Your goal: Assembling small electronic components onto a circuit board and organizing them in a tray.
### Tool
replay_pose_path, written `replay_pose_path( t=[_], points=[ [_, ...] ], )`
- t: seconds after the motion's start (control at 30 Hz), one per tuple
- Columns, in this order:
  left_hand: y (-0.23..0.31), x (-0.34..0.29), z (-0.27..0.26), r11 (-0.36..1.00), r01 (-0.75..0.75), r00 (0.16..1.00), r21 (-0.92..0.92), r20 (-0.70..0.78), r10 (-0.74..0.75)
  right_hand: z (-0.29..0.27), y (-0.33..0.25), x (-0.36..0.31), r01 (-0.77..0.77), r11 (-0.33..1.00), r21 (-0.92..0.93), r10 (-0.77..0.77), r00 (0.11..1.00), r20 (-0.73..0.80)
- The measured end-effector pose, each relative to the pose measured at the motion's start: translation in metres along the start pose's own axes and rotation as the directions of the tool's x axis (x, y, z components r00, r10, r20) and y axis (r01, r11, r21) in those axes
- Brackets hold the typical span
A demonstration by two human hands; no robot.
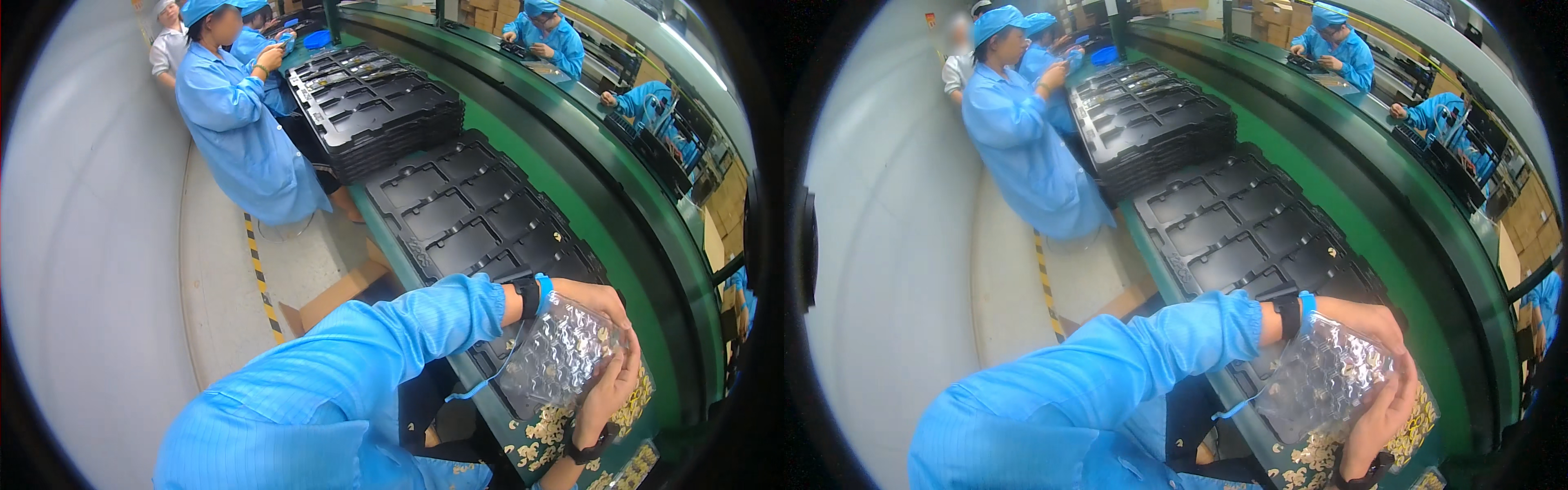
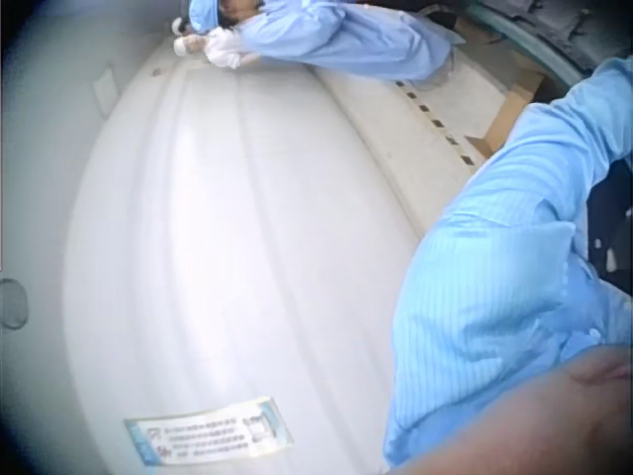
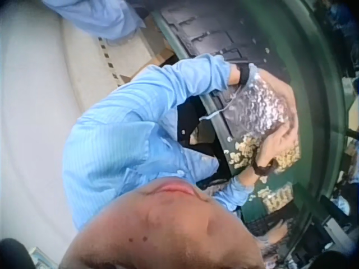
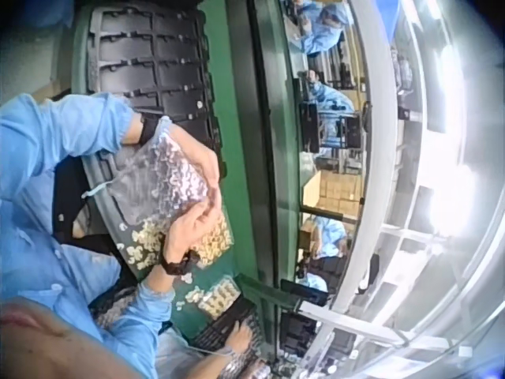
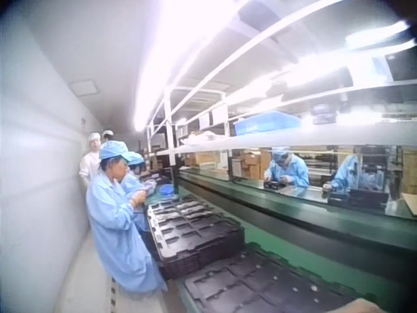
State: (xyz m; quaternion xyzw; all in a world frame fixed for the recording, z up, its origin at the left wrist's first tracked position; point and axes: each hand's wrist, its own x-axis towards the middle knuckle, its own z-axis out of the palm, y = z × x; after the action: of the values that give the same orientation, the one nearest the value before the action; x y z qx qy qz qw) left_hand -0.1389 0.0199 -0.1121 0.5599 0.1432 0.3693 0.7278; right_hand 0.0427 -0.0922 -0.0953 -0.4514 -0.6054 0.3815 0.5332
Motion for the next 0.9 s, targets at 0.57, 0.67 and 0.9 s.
replay_pose_path(
  t=[0.57,0.67,0.9],
  points=[
    [0.018,-0.016,0.019,0.998,0.067,0.996,0.021,0.052,-0.068,-0.005,-0.002,-0.011,-0.079,0.988,0.129,0.08,0.997,-0.002],
    [0.02,-0.017,0.02,0.997,0.063,0.997,0.041,0.05,-0.065,-0.007,0.0,-0.011,-0.087,0.986,0.139,0.085,0.996,0.016],
    [0.028,-0.019,0.024,0.99,0.138,0.989,0.0,0.057,-0.138,-0.004,-0.009,-0.012,-0.067,0.994,0.088,0.066,0.998,0.019]
  ],
)
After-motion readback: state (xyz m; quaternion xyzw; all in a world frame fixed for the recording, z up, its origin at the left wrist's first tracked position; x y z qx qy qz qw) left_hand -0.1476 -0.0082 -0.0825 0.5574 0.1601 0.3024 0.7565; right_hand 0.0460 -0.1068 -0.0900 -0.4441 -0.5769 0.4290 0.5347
